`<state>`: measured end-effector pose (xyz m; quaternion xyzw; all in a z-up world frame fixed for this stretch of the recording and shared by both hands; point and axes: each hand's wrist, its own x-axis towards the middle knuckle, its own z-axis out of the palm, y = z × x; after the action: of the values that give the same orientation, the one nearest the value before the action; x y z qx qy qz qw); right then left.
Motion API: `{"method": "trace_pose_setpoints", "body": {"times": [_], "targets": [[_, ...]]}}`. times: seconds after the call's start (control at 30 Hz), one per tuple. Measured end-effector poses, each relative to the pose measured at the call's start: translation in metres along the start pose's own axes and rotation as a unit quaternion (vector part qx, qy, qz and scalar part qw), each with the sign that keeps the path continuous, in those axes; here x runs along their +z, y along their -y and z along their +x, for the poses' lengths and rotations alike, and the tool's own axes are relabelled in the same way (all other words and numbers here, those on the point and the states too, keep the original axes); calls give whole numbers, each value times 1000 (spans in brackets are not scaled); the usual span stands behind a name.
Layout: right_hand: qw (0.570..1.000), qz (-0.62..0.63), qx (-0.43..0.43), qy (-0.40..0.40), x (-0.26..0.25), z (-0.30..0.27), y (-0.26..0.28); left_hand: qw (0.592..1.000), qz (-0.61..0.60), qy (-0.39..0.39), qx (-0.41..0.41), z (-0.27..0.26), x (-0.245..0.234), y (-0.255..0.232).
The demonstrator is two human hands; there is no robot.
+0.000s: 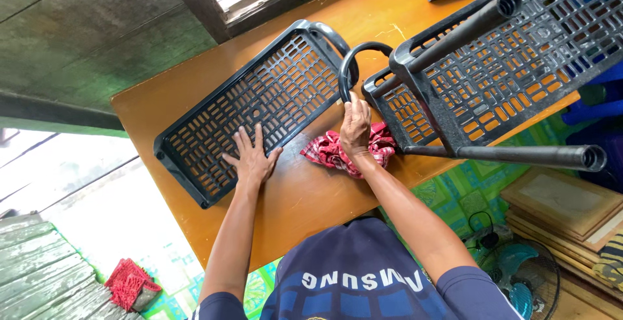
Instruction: The person assembles a plastic dish rack by snapping together side panels and internal dividers on a wooden table. They then place a black plastic tray on the table and wipe it with a cloth.
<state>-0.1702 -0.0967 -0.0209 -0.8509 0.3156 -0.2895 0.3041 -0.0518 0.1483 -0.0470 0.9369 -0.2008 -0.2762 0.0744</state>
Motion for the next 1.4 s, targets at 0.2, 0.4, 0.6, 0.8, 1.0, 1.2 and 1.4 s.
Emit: {"method": "trace_pose_setpoints", "body": {"times": [0.2, 0.4, 0.6, 0.8, 1.0, 1.2, 1.4], "targets": [[996, -31, 59, 58, 20, -9, -24, 995, -60, -55, -63, -20, -16, 7], [981, -112, 80, 134, 30, -14, -58, 980, -126, -152, 9, 28, -9, -24], [929, -210, 127, 277, 16, -11, -66, 901, -289, -172, 274, 105, 3, -132], [995, -14, -8, 101, 26, 20, -47, 978, -30, -85, 191, 98, 19, -149], [982, 109, 55, 141, 50, 68, -29, 975, -34, -78, 204, 83, 36, -128], [971, 90, 117, 190, 35, 73, -11, 964, -85, -185, 173, 101, 53, -137], [953, 135, 157, 220, 25, 78, -2, 987, -8, -69, 148, 111, 71, -143]]}}
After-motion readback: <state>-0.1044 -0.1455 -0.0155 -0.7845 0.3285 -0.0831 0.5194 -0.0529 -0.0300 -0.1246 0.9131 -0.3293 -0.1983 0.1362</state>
